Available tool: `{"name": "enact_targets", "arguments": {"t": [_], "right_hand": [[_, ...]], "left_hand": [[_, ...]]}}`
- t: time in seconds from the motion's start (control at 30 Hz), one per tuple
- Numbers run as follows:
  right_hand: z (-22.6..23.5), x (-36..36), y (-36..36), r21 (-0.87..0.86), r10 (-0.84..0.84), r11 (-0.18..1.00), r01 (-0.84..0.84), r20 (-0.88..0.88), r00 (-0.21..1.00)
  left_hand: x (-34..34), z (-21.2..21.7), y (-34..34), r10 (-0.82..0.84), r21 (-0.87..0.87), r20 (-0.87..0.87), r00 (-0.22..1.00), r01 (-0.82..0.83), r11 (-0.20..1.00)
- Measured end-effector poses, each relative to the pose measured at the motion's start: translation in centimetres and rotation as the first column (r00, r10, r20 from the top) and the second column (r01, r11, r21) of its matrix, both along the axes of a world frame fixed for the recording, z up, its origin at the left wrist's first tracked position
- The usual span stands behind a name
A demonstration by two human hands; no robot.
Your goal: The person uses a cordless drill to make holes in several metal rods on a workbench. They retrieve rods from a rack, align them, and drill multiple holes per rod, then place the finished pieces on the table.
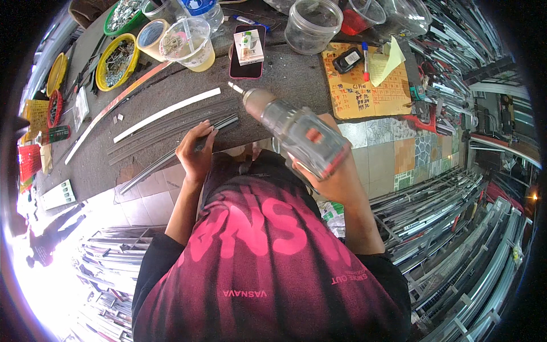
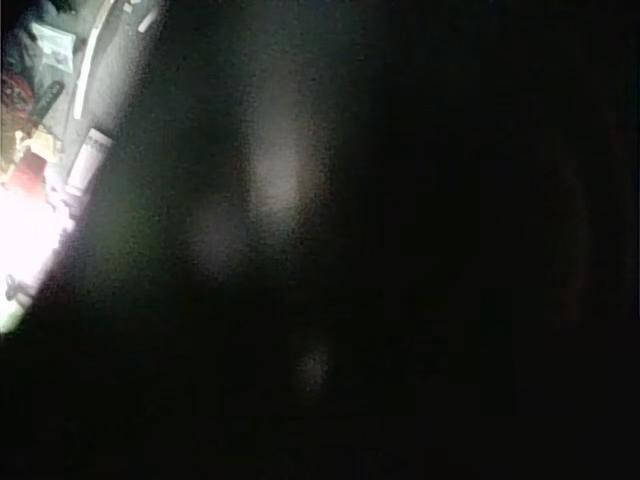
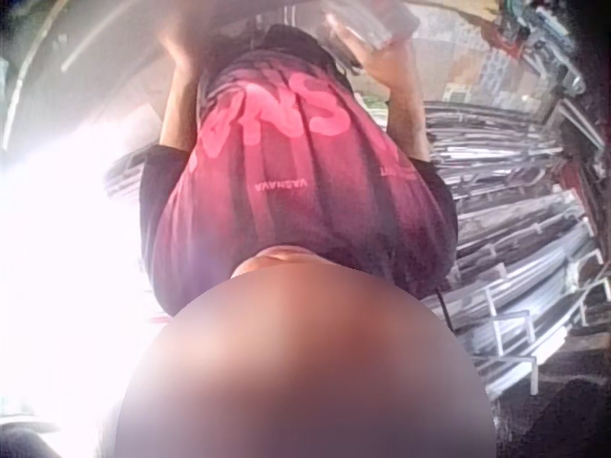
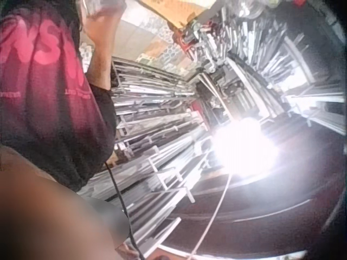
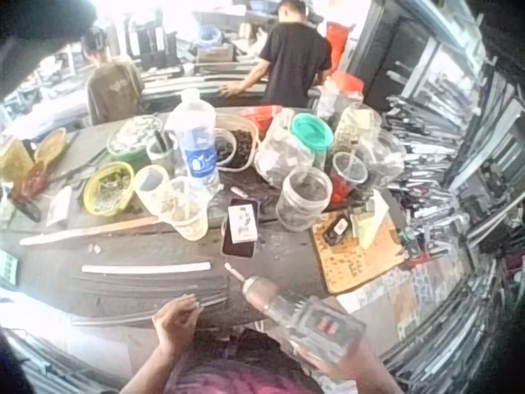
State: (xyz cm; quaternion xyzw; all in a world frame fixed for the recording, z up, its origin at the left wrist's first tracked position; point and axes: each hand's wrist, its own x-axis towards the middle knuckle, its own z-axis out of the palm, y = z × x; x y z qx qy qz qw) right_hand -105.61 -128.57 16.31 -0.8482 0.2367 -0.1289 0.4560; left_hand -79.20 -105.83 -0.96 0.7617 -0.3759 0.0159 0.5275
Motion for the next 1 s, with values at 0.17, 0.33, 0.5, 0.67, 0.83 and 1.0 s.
{"name": "enact_targets", "arguments": {"t": [0.17, 0.33, 0.5, 0.67, 0.83, 1.0], "right_hand": [[0.6, 0.2, 0.7, 0.283, 0.047, 0.959, -0.021, -0.084, 0.995], [-3.2, -4.4, 2.6, -0.44, -0.078, 0.898, 0.012, -0.133, 0.988], [-5.0, -5.3, 5.7, -0.309, -0.389, 0.891, 0.332, -0.146, 0.909], [-2.9, -1.4, 7.6, -0.196, -0.366, 0.914, 0.355, -0.018, 0.931], [-4.6, 0.0, 7.9, -0.507, -0.196, 0.838, 0.203, 0.068, 0.978], [-6.6, 0.3, 8.4, -0.139, -0.233, 0.964, 0.229, -0.019, 0.972]], "left_hand": [[-1.2, 2.4, 1.0, 0.014, -0.109, -0.643, 0.766, -0.11, 0.988], [0.3, 3.6, 2.4, -0.22, -0.302, -0.915, 0.337, -0.213, 0.929], [1.3, 2.6, 7.0, 0.138, 0.041, -0.402, 0.905, -0.133, 0.99], [2.2, 0.2, 14.9, 0.513, 0.087, 0.182, 0.839, -0.534, 0.841], [6.1, -3.8, 15.5, 0.621, -0.022, 0.299, 0.725, -0.645, 0.764], [8.0, -3.6, 13.5, 0.605, -0.006, 0.176, 0.776, -0.614, 0.789]]}}
